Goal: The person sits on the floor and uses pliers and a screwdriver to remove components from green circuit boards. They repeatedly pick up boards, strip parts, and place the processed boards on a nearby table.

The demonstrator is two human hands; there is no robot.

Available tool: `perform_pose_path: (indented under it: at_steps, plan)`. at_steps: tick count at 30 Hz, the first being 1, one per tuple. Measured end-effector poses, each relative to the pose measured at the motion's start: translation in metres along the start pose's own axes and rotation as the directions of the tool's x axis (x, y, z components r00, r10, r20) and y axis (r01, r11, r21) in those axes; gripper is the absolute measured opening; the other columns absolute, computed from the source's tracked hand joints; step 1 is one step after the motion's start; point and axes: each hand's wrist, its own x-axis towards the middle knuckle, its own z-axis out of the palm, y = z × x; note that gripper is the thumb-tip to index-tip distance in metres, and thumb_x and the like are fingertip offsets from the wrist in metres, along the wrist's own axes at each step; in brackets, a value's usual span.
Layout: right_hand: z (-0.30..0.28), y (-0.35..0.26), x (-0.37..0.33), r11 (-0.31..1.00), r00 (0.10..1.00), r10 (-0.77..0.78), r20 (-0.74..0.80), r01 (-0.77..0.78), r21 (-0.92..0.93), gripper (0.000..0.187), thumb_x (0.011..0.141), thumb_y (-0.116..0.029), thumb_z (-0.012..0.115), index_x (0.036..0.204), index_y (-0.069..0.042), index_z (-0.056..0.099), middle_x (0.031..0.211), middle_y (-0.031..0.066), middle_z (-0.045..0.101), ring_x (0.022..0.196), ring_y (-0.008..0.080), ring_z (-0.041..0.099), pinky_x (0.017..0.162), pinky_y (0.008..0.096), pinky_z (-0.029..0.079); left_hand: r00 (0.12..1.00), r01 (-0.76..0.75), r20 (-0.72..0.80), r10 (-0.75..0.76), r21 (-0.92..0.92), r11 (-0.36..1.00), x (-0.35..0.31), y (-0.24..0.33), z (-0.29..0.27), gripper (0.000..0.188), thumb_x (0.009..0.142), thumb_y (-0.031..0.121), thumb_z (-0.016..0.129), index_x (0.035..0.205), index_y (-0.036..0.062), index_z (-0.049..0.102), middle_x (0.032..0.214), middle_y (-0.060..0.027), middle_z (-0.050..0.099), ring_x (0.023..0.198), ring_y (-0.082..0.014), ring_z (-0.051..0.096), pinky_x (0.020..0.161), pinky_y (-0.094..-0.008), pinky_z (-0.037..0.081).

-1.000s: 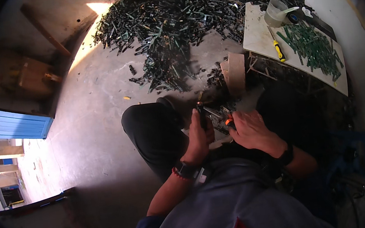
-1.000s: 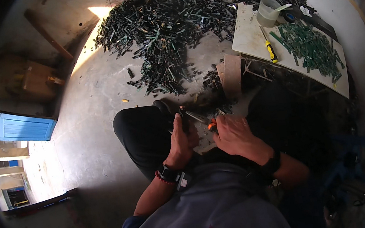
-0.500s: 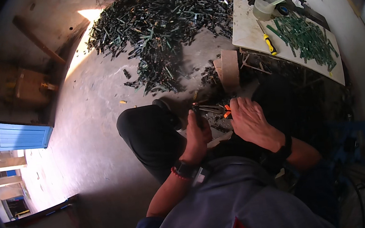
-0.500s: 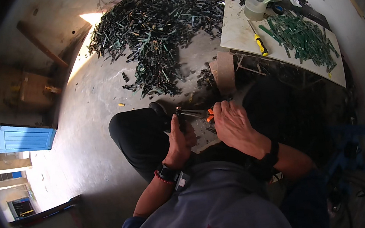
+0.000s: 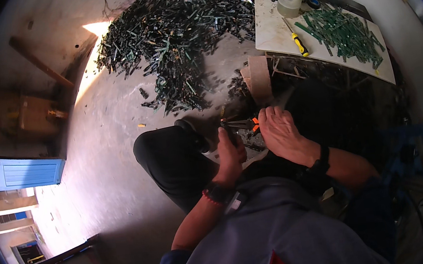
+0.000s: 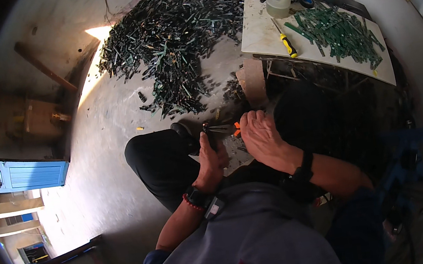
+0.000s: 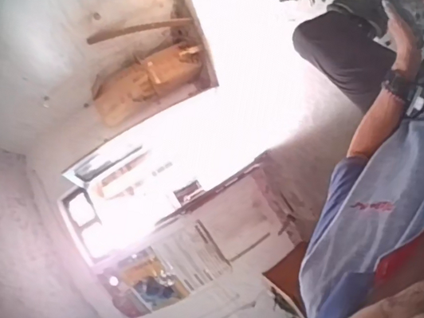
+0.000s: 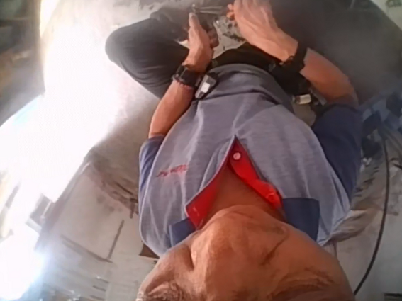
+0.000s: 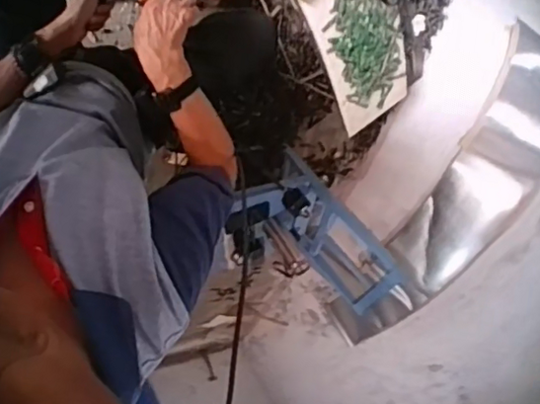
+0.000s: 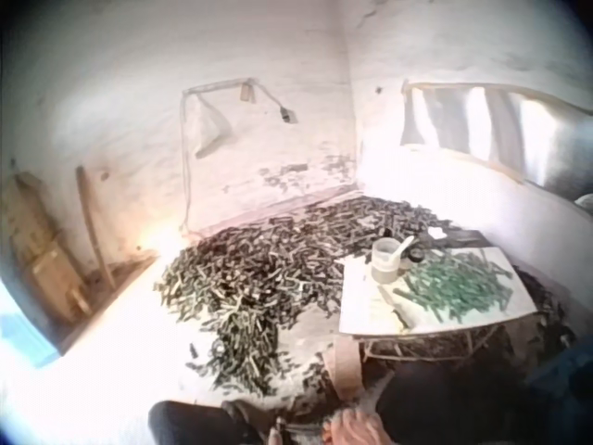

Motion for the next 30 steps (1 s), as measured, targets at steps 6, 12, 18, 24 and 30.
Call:
perform_pose_path:
  at_steps: [6, 12, 18, 24, 30]
  plan:
    - [0.011, 0.004, -0.003, 1.0, 0.999, 0.013, -0.037, -0.014, -0.01, 0.017, 0.074, -0.016, 0.055, 0.085, -0.003, 0.054, 0.077, 0.008, 0.051, 0.074, 0.0196, 0.049, 0.075, 0.0346, 0.037, 1.0, -0.021, 0.003, 0.021, 0.088, 0.996, 0.007, -0.009, 0.0, 0.051, 0.092, 0.061, 0.027, 0.071, 0.0156, 0.041, 0.051, 0.0055, 0.026, 0.041, -0.0089, 0.024, 0.04, -0.0265, 0.019]
    - [0.006, 0.008, -0.006, 0.998, 0.998, 0.05, -0.047, -0.047, 0.05, 0.016, 0.074, -0.015, 0.055, 0.085, -0.004, 0.053, 0.075, 0.0086, 0.052, 0.073, 0.0196, 0.051, 0.063, 0.0319, 0.043, 0.999, -0.026, -0.018, 0.028, 0.098, 0.995, 0.007, -0.011, 0.007, 0.05, 0.093, 0.059, 0.027, 0.071, 0.0162, 0.042, 0.05, 0.0055, 0.027, 0.04, -0.0087, 0.024, 0.039, -0.0262, 0.018]
    - [0.008, 0.005, -0.01, 0.943, 0.992, 0.075, 0.1, -0.103, 0.317, 0.024, 0.07, -0.016, 0.062, 0.085, -0.002, 0.051, 0.077, 0.0127, 0.054, 0.076, 0.0278, 0.056, 0.062, 0.0373, 0.045, 0.997, -0.072, 0.015, 0.071, 0.126, 0.989, 0.007, -0.011, 0.002, 0.049, 0.093, 0.057, 0.028, 0.07, 0.0163, 0.041, 0.051, 0.0051, 0.03, 0.039, -0.0087, 0.027, 0.039, -0.025, 0.019]
    - [0.013, 0.016, -0.017, 0.184, 0.659, -0.274, 0.701, -0.679, 0.711, 0.017, 0.076, -0.02, 0.058, 0.084, -0.004, 0.055, 0.069, 0.0077, 0.059, 0.061, 0.02, 0.057, 0.057, 0.033, 0.047, 0.991, 0.109, 0.08, -0.104, -0.07, 0.992, 0.002, -0.008, -0.006, 0.046, 0.092, 0.056, 0.035, 0.069, 0.0167, 0.041, 0.051, 0.0051, 0.028, 0.039, -0.0088, 0.025, 0.039, -0.0241, 0.02]
    - [-0.002, 0.001, -0.031, -0.428, 0.578, -0.571, 0.584, -0.816, 0.389, 0.017, 0.083, -0.018, 0.053, 0.088, -0.003, 0.059, 0.072, 0.0052, 0.059, 0.066, 0.0145, 0.056, 0.06, 0.0284, 0.045, 0.974, 0.131, 0.209, -0.089, -0.197, 0.972, 0.001, -0.007, -0.013, 0.047, 0.091, 0.055, 0.04, 0.066, 0.0154, 0.041, 0.051, 0.0051, 0.027, 0.04, -0.0081, 0.023, 0.039, -0.0232, 0.019]
